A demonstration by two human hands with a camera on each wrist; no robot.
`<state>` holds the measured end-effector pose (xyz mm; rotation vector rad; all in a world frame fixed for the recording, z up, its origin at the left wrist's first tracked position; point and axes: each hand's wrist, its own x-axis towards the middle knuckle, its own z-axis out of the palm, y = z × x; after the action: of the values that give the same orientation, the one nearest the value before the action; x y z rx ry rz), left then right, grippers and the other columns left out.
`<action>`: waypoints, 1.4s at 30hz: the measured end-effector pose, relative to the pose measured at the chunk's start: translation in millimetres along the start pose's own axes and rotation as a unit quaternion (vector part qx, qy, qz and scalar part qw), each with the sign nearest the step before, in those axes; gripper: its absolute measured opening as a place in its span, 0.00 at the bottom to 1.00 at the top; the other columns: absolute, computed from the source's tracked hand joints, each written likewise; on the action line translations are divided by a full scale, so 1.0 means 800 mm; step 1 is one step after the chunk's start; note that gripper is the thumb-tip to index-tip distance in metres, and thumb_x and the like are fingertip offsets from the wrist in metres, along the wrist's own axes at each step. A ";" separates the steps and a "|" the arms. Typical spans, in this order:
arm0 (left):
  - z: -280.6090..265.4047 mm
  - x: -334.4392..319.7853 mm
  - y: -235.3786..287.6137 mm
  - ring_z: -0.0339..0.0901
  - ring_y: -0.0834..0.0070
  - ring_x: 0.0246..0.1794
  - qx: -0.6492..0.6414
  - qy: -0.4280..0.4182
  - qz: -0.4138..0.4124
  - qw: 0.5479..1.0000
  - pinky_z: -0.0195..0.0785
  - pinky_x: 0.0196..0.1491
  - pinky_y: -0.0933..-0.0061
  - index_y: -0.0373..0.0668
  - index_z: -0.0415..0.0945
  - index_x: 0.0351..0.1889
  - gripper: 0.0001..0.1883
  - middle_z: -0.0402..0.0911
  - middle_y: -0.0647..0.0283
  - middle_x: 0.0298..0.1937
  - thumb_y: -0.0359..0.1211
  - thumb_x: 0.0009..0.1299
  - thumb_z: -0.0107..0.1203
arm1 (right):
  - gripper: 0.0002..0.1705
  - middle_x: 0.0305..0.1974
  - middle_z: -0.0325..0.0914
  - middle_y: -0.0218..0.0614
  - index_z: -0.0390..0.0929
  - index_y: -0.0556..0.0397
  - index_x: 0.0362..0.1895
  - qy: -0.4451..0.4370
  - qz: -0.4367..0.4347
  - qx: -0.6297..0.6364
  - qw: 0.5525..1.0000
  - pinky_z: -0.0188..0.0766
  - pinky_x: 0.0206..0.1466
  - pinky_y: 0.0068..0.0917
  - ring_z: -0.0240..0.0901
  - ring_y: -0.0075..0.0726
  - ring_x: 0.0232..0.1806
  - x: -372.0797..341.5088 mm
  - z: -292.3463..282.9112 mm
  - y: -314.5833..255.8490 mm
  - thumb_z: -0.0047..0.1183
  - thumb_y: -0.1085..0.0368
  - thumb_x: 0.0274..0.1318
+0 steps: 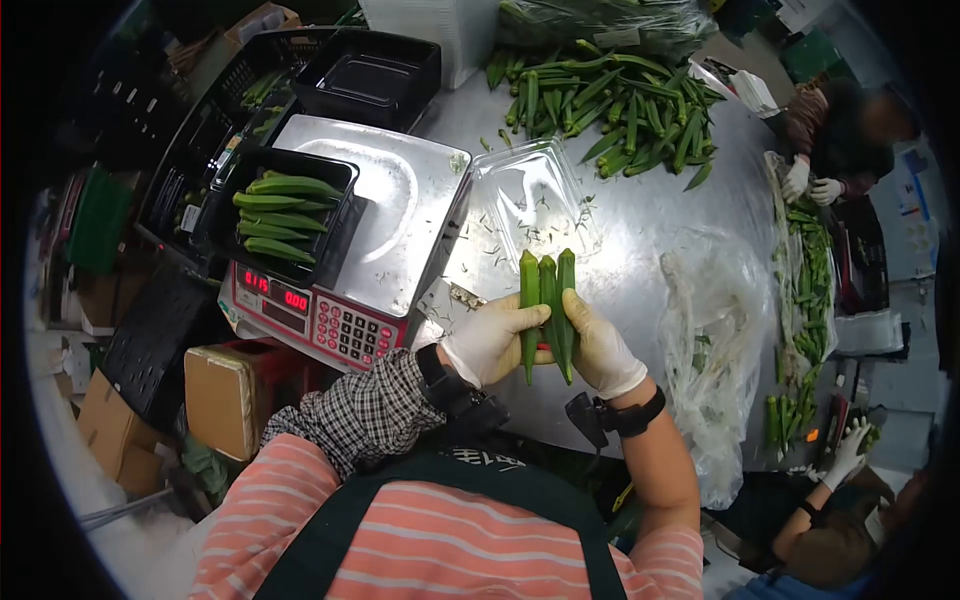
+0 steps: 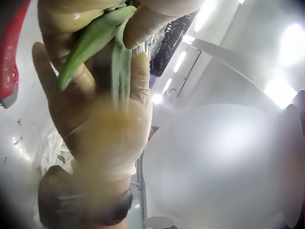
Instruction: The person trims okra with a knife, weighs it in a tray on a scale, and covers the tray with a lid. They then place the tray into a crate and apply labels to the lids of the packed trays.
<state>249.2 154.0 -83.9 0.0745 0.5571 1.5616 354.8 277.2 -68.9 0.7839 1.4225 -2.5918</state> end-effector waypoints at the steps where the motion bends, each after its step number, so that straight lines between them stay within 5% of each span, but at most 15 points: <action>1: 0.000 0.003 0.003 0.73 0.65 0.47 -0.006 0.010 -0.010 1.000 0.68 0.52 0.56 0.39 0.62 0.56 0.19 0.73 0.57 0.48 0.36 0.70 0.46 | 0.28 0.48 0.71 0.39 0.62 0.57 0.57 -0.018 0.020 0.019 0.999 0.69 0.52 0.29 0.70 0.32 0.48 0.004 -0.005 0.000 0.32 0.48 0.65; 11: -0.012 0.027 -0.009 0.74 0.62 0.48 -0.019 0.026 -0.024 0.999 0.69 0.51 0.56 0.37 0.63 0.54 0.17 0.73 0.52 0.48 0.33 0.69 0.47 | 0.28 0.51 0.69 0.42 0.62 0.59 0.57 0.013 0.051 -0.027 0.998 0.65 0.56 0.31 0.67 0.35 0.52 0.006 -0.029 -0.002 0.31 0.50 0.66; 14: -0.009 0.023 -0.011 0.74 0.60 0.48 -0.038 0.051 -0.024 0.998 0.69 0.52 0.57 0.37 0.62 0.54 0.18 0.72 0.50 0.48 0.30 0.68 0.49 | 0.24 0.55 0.67 0.44 0.64 0.64 0.56 0.053 -0.106 -0.037 0.992 0.58 0.60 0.32 0.63 0.37 0.57 -0.033 -0.048 -0.018 0.34 0.56 0.66; 16: -0.001 0.016 -0.006 0.73 0.59 0.49 -0.043 0.070 -0.026 0.996 0.69 0.53 0.58 0.36 0.62 0.54 0.18 0.72 0.50 0.49 0.29 0.67 0.50 | 0.22 0.55 0.68 0.41 0.63 0.63 0.57 0.101 -0.118 -0.163 0.974 0.56 0.62 0.32 0.63 0.37 0.57 -0.100 -0.055 -0.029 0.39 0.62 0.63; 20: -0.001 0.012 -0.003 0.73 0.59 0.49 -0.030 0.035 -0.033 0.998 0.68 0.54 0.57 0.36 0.61 0.54 0.19 0.72 0.50 0.50 0.28 0.66 0.51 | 0.27 0.48 0.72 0.36 0.69 0.59 0.54 0.113 0.104 -0.321 0.934 0.60 0.58 0.27 0.67 0.32 0.51 -0.252 -0.077 0.014 0.57 0.72 0.45; 22: -0.001 0.012 -0.005 0.73 0.59 0.50 -0.034 0.049 -0.052 0.997 0.68 0.54 0.58 0.36 0.61 0.54 0.19 0.72 0.50 0.50 0.28 0.66 0.50 | 0.30 0.48 0.73 0.40 0.68 0.60 0.54 0.193 0.172 -0.502 0.825 0.63 0.55 0.27 0.69 0.33 0.50 -0.311 -0.093 0.056 0.60 0.71 0.43; 24: -0.001 0.015 -0.009 0.73 0.59 0.50 -0.028 0.032 -0.053 0.998 0.68 0.54 0.58 0.36 0.62 0.54 0.18 0.72 0.50 0.50 0.28 0.66 0.50 | 0.31 0.45 0.74 0.44 0.68 0.60 0.54 0.319 0.080 -0.405 0.853 0.66 0.51 0.27 0.71 0.36 0.46 -0.319 -0.078 0.042 0.61 0.70 0.42; 27: 0.004 0.019 -0.010 0.73 0.60 0.49 -0.039 0.041 -0.058 0.997 0.69 0.53 0.58 0.36 0.63 0.52 0.17 0.72 0.51 0.49 0.28 0.66 0.50 | 0.29 0.41 0.73 0.45 0.69 0.59 0.53 0.310 -0.032 -0.406 0.859 0.66 0.48 0.27 0.72 0.41 0.43 -0.254 -0.050 -0.031 0.60 0.70 0.41; 31: -0.003 0.008 0.001 0.73 0.60 0.49 -0.038 0.059 -0.035 0.997 0.69 0.52 0.58 0.36 0.63 0.52 0.16 0.73 0.50 0.48 0.28 0.67 0.50 | 0.22 0.44 0.72 0.46 0.72 0.56 0.47 0.221 -0.248 -0.674 0.660 0.67 0.48 0.33 0.70 0.49 0.44 -0.104 -0.102 -0.090 0.57 0.68 0.43; 35: -0.012 -0.008 0.011 0.74 0.60 0.47 -0.026 0.103 -0.005 0.994 0.69 0.52 0.58 0.35 0.62 0.53 0.19 0.74 0.49 0.47 0.30 0.66 0.52 | 0.25 0.47 0.70 0.47 0.69 0.52 0.52 0.208 -0.242 -0.805 0.500 0.67 0.47 0.37 0.69 0.49 0.45 0.074 -0.178 -0.139 0.50 0.67 0.46; 36: -0.015 -0.012 0.011 0.74 0.60 0.47 -0.027 0.112 0.004 0.993 0.70 0.52 0.58 0.35 0.62 0.53 0.19 0.74 0.49 0.47 0.30 0.65 0.52 | 0.25 0.47 0.70 0.47 0.69 0.52 0.52 0.205 -0.256 -0.802 0.499 0.67 0.47 0.37 0.69 0.49 0.45 0.112 -0.189 -0.144 0.50 0.67 0.46; 38: -0.020 -0.018 0.011 0.75 0.59 0.47 -0.042 0.136 0.016 0.990 0.70 0.52 0.58 0.34 0.63 0.53 0.18 0.74 0.49 0.47 0.29 0.66 0.51 | 0.24 0.49 0.69 0.44 0.67 0.49 0.54 0.205 -0.250 -0.879 0.352 0.66 0.47 0.39 0.67 0.45 0.48 0.179 -0.209 -0.152 0.46 0.67 0.48; 39: -0.021 -0.021 0.013 0.75 0.59 0.48 -0.035 0.146 0.020 0.988 0.70 0.51 0.58 0.34 0.63 0.53 0.18 0.74 0.49 0.47 0.28 0.66 0.51 | 0.24 0.49 0.69 0.44 0.67 0.49 0.54 0.206 -0.261 -0.875 0.352 0.66 0.47 0.39 0.67 0.45 0.48 0.206 -0.218 -0.153 0.46 0.67 0.48; 41: -0.020 -0.026 0.014 0.75 0.59 0.48 -0.032 0.167 0.027 0.985 0.71 0.51 0.59 0.34 0.64 0.53 0.17 0.75 0.49 0.46 0.27 0.67 0.48 | 0.21 0.51 0.68 0.42 0.68 0.46 0.52 0.200 -0.326 -0.896 0.224 0.66 0.45 0.37 0.67 0.41 0.49 0.246 -0.226 -0.152 0.43 0.65 0.50; 42: -0.022 -0.025 0.016 0.75 0.59 0.48 -0.031 0.173 0.030 0.984 0.71 0.51 0.59 0.34 0.64 0.53 0.17 0.75 0.49 0.46 0.27 0.67 0.48 | 0.21 0.51 0.68 0.42 0.68 0.46 0.52 0.198 -0.331 -0.894 0.228 0.66 0.45 0.37 0.67 0.41 0.49 0.259 -0.231 -0.149 0.43 0.65 0.50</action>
<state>232.7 129.8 -88.8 -0.2334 0.7822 1.6608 211.8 528.8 -156.0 0.1211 3.2883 0.8937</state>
